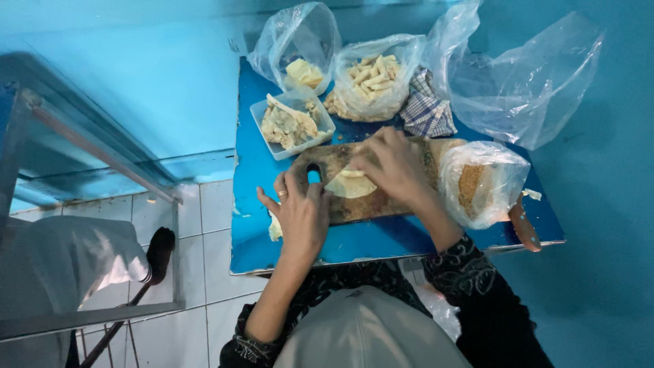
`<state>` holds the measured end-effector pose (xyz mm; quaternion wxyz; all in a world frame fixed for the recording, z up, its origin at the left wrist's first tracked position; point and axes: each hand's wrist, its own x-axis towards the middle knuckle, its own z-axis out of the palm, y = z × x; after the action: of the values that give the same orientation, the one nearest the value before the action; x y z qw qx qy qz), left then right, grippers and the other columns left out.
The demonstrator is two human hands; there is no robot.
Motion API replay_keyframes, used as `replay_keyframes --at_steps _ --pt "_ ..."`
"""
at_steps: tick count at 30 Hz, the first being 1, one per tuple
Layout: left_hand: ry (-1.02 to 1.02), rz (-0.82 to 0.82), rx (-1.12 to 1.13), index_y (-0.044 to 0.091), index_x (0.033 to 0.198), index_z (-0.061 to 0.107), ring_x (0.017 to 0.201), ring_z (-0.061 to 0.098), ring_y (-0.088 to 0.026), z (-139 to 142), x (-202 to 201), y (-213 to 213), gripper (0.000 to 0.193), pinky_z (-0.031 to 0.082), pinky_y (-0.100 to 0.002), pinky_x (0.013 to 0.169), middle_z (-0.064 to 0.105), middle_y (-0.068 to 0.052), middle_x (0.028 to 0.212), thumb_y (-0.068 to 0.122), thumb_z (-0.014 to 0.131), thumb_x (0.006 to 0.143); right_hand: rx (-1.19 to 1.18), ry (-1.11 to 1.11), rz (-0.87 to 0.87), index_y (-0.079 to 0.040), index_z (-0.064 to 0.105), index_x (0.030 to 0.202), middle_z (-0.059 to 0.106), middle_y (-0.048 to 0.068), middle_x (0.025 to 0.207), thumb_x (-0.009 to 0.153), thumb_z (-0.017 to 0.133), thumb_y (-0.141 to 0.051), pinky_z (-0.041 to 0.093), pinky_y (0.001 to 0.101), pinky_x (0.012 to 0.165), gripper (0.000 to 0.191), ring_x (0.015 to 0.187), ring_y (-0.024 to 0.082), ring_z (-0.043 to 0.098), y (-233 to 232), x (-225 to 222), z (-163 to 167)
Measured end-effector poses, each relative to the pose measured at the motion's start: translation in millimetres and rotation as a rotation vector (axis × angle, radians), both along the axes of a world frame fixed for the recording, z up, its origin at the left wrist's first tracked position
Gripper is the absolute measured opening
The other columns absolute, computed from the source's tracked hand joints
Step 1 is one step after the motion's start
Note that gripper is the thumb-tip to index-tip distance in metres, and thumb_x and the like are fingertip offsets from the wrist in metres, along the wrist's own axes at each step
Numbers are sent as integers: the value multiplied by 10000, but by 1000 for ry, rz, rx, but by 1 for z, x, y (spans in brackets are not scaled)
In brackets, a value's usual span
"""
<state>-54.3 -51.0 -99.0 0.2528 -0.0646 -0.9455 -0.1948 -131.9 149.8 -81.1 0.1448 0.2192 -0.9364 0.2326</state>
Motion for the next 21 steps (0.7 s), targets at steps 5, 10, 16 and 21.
replay_keyframes --at_steps 5,10,16,21 --pt "-21 4 -47 19 855 710 1373 396 -385 4 -5 7 248 129 -812 1074 480 -178 1410 233 803 769 33 180 95 -122 712 951 623 56 1045 881 775 -297 469 466 848 199 1056 274 613 -5 21 2" --pt "42 0 -81 8 857 709 1339 410 -406 7 -5 9 196 143 -816 1070 504 -201 1320 175 763 768 -606 -122 118 -118 717 1034 755 19 975 917 779 -256 584 397 838 192 925 223 730 14 -21 32" --pt "-15 1 -140 46 848 677 1283 447 -400 0 -8 23 73 209 -789 1083 524 -179 1208 104 693 805 -114 331 -162 -68 659 1075 776 94 1033 844 888 -250 558 420 743 372 919 278 734 26 -90 84" --pt "35 -60 -46 54 894 659 1145 519 -388 -3 -9 23 124 284 -720 1045 591 -149 1124 112 686 787 -382 135 -107 -92 616 1151 751 97 1118 929 814 -206 592 377 852 318 1023 225 759 47 -58 107"
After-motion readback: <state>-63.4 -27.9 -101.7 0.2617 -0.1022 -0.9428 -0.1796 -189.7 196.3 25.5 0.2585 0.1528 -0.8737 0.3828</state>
